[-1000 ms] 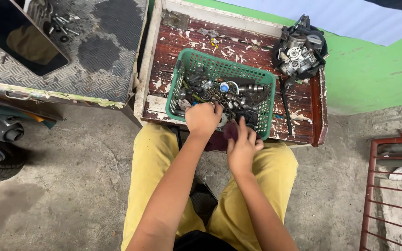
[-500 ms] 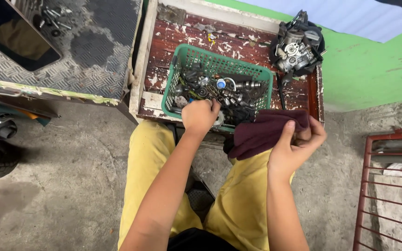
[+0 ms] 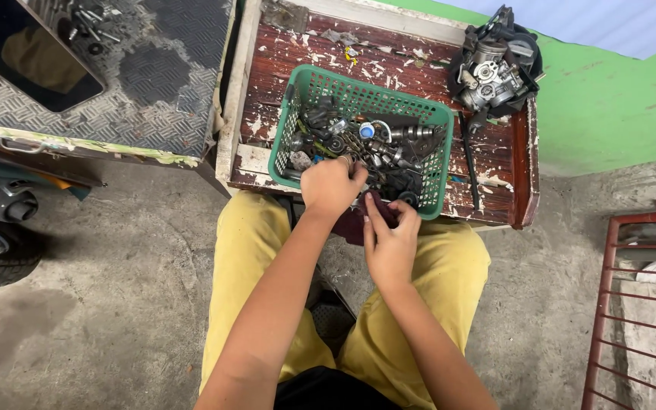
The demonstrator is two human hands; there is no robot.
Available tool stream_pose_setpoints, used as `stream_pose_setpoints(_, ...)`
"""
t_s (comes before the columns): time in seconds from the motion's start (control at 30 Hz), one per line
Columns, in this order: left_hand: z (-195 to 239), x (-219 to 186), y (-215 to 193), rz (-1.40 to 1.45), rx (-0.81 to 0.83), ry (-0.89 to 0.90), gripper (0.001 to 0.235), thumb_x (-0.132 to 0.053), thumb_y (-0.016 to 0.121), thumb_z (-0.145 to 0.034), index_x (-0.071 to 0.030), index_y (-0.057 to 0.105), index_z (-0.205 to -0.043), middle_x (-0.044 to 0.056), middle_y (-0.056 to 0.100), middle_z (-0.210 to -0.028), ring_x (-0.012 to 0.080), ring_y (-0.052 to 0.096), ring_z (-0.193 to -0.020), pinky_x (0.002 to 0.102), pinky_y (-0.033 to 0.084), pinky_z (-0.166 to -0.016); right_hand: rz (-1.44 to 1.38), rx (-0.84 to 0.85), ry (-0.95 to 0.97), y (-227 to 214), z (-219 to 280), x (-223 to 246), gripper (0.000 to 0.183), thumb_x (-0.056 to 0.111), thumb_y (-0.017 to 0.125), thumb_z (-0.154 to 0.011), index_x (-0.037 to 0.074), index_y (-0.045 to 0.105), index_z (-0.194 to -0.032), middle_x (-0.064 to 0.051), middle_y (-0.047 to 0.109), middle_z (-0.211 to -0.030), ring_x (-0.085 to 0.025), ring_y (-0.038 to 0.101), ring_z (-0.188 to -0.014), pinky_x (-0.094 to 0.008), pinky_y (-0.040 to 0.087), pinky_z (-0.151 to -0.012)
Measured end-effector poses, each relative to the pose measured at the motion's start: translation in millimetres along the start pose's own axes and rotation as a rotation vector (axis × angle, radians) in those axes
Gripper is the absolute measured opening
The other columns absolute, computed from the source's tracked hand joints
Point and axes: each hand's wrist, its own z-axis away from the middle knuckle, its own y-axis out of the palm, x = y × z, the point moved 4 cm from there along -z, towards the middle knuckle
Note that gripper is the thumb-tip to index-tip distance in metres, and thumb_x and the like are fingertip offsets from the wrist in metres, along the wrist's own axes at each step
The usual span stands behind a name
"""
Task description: The person cleans and inspects various small motorcycle engine components from a parts basket using a cloth.
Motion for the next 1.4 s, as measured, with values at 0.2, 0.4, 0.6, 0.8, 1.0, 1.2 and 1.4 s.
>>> stream_pose_setpoints(0.2, -3.6, 5.3, 8.0, 0.001, 0.042, -0.100, 0.054, -0.048, 0.056, -0.102, -0.011, 0.074, -0.067, 0.017, 0.069, -0.064, 0.0390, 0.069, -0.063, 0.050, 0.055, -0.061, -0.057, 0.205, 0.153, 6.5, 2.2, -14.4, 0.038, 0.014, 0.071, -0.094, 0.022, 0.074, -0.131, -0.012, 0.064, -0.103, -0.032, 0.067, -0.083, -0.041, 0.057, -0.071)
stream_pose_setpoints(0.4, 0.2, 4.9, 11.2, -0.011, -0.053, -0.055, 0.044, -0.045, 0.063, -0.093, -0.011, 0.075, -0.067, 0.017, 0.070, -0.065, 0.0381, 0.070, -0.063, 0.049, 0.056, -0.060, -0.230, -0.054, 0.084, -2.8, -26.9, -23.8, 0.018, 0.016, 0.072, -0.096, 0.008, 0.070, -0.113, -0.012, 0.068, -0.101, -0.032, 0.069, -0.085, -0.039, 0.057, -0.075)
stream_pose_setpoints(0.6, -1.8, -1.7, -2.8, -0.004, -0.018, -0.180, 0.035, -0.044, 0.069, -0.080, -0.011, 0.079, -0.071, 0.017, 0.072, -0.067, 0.0369, 0.072, -0.063, 0.047, 0.058, -0.061, -0.099, 0.177, 0.107, 8.1, -39.7, -11.2, 0.017, 0.018, 0.073, -0.096, 0.010, 0.077, -0.110, -0.011, 0.068, -0.093, -0.034, 0.068, -0.075, -0.042, 0.055, -0.067)
stream_pose_setpoints(0.8, -3.1, -0.9, 2.6, -0.053, 0.009, -0.170, 0.038, -0.045, 0.067, -0.084, -0.011, 0.079, -0.071, 0.017, 0.071, -0.067, 0.0370, 0.072, -0.063, 0.048, 0.058, -0.059, -0.017, 0.228, 0.020, -7.1, -19.1, -6.7, 0.018, 0.019, 0.071, -0.095, 0.013, 0.078, -0.110, -0.007, 0.066, -0.090, -0.031, 0.067, -0.069, -0.042, 0.055, -0.062)
stream_pose_setpoints(1.0, 9.0, -4.7, -1.4, -0.021, -0.069, -0.021, 0.037, -0.041, 0.061, -0.089, -0.014, 0.078, -0.070, 0.016, 0.069, -0.061, 0.0367, 0.070, -0.057, 0.049, 0.056, -0.056, 0.002, 0.183, -0.052, -0.9, -36.4, -2.4, 0.015, 0.019, 0.072, -0.094, 0.013, 0.079, -0.106, -0.006, 0.063, -0.087, -0.028, 0.067, -0.069, -0.041, 0.054, -0.059)
stream_pose_setpoints(1.2, 5.4, -2.2, 1.8, -0.087, -0.135, -0.051, 0.058, -0.046, 0.054, -0.102, -0.010, 0.073, -0.061, 0.017, 0.067, -0.060, 0.0366, 0.068, -0.053, 0.047, 0.054, -0.050, 0.026, 0.223, -0.045, 0.8, -35.8, 0.3, 0.014, 0.019, 0.073, -0.097, 0.015, 0.080, -0.108, -0.006, 0.061, -0.087, -0.026, 0.065, -0.068, -0.039, 0.054, -0.061)
stream_pose_setpoints(1.4, 9.4, 1.7, 4.0, -0.011, -0.189, 0.051, 0.056, -0.042, 0.053, -0.104, -0.010, 0.072, -0.062, 0.015, 0.066, -0.058, 0.0357, 0.067, -0.052, 0.047, 0.053, -0.050, 0.062, 0.158, -0.045, -6.0, -23.4, 8.4, 0.019, 0.019, 0.072, -0.094, 0.017, 0.080, -0.112, -0.003, 0.063, -0.088, -0.024, 0.066, -0.072, -0.039, 0.052, -0.058)
